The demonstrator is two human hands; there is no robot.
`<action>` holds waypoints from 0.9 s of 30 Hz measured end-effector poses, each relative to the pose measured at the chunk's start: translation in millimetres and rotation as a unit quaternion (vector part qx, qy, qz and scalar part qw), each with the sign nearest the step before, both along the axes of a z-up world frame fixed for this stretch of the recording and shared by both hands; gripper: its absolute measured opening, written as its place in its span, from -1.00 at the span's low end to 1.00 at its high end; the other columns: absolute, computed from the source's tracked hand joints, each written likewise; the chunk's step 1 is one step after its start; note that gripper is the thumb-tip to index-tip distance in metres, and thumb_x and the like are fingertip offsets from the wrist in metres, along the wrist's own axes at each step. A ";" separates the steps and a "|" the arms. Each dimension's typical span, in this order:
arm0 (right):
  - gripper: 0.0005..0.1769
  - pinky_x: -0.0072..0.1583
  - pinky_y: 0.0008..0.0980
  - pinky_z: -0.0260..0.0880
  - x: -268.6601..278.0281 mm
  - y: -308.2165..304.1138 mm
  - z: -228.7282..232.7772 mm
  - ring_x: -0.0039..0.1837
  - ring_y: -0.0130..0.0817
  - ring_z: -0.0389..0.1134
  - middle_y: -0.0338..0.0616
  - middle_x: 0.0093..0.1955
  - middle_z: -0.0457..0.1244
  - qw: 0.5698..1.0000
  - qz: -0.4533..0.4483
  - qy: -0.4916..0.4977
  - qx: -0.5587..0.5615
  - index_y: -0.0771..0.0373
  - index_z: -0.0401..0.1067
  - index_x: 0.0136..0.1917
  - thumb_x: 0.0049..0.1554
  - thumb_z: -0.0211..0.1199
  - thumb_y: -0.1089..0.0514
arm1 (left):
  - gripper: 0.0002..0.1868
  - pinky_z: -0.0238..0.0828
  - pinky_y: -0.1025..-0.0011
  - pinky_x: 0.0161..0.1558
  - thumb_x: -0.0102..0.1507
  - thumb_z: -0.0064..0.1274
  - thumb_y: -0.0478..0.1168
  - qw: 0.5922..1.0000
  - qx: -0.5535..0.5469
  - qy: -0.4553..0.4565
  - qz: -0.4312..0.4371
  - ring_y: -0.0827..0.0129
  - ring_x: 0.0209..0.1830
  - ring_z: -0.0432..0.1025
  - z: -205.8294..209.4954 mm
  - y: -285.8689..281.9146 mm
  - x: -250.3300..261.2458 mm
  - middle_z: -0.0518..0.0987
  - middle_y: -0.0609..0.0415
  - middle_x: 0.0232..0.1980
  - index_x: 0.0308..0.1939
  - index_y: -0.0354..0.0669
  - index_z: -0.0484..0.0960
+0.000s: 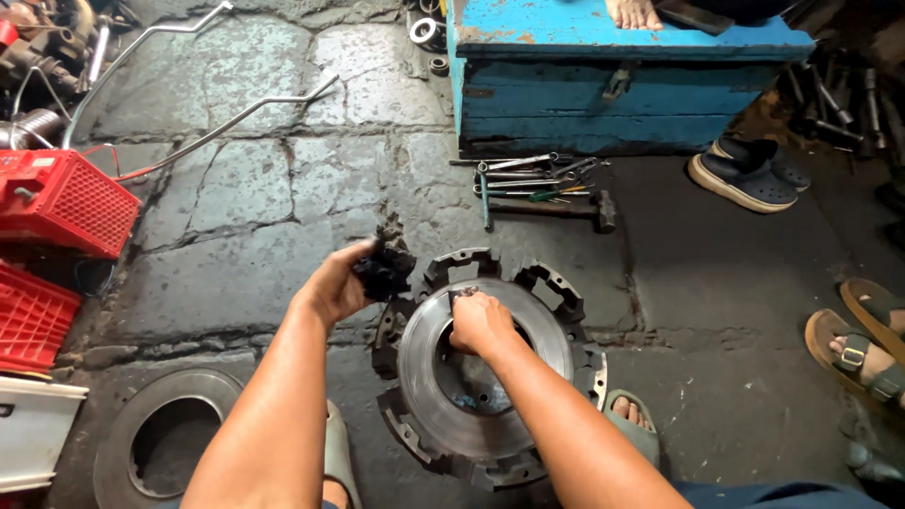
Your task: The person wipes the metal surface of a clutch pressure plate with a cloth, cleaning the friction area and the surrounding mechanical components while rotating the part.
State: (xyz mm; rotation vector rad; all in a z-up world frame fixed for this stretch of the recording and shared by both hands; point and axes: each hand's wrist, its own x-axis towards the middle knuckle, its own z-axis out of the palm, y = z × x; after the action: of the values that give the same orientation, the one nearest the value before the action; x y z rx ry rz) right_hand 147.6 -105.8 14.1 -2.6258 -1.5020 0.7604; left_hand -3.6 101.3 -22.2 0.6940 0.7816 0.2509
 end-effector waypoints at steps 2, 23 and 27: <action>-0.69 0.18 -0.04 0.46 1.9 1.7 -2.0 0.18 0.14 0.41 0.20 0.11 0.37 1.000 -0.002 0.001 0.007 0.28 0.58 0.00 -0.05 0.27 0.22 | -0.66 0.45 0.06 -0.11 0.20 0.08 -0.05 0.980 0.177 0.094 -0.003 0.11 -0.21 0.53 -17.3 3.0 8.5 0.67 0.00 -0.15 -0.06 -0.15 0.69; -0.32 0.36 -0.05 0.35 30.8 -20.1 -67.7 0.30 0.04 0.39 0.15 0.25 0.35 0.985 0.129 -0.109 -0.021 0.37 0.17 0.54 0.17 0.11 0.20 | -0.38 0.39 -0.02 0.18 0.19 -0.15 0.13 0.803 0.329 0.493 0.064 -0.21 0.17 0.50 8.6 -68.5 34.7 0.62 -0.34 0.11 0.02 -0.29 0.72; -0.25 0.19 -0.02 0.43 6.6 -22.5 -61.3 0.15 0.07 0.45 0.17 0.13 0.38 0.928 0.217 -0.195 0.229 0.40 0.32 0.28 -0.22 0.29 0.27 | -0.38 0.34 -0.03 0.24 0.22 -0.17 0.13 0.783 0.355 0.510 0.029 -0.20 0.25 0.46 23.4 -74.6 35.4 0.60 -0.32 0.19 0.06 -0.26 0.71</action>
State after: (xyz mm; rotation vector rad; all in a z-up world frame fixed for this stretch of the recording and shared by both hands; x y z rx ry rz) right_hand 154.2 -128.2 -47.1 -2.1897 -2.0877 -0.1404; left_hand 31.8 26.7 1.2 1.5796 1.7942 0.2121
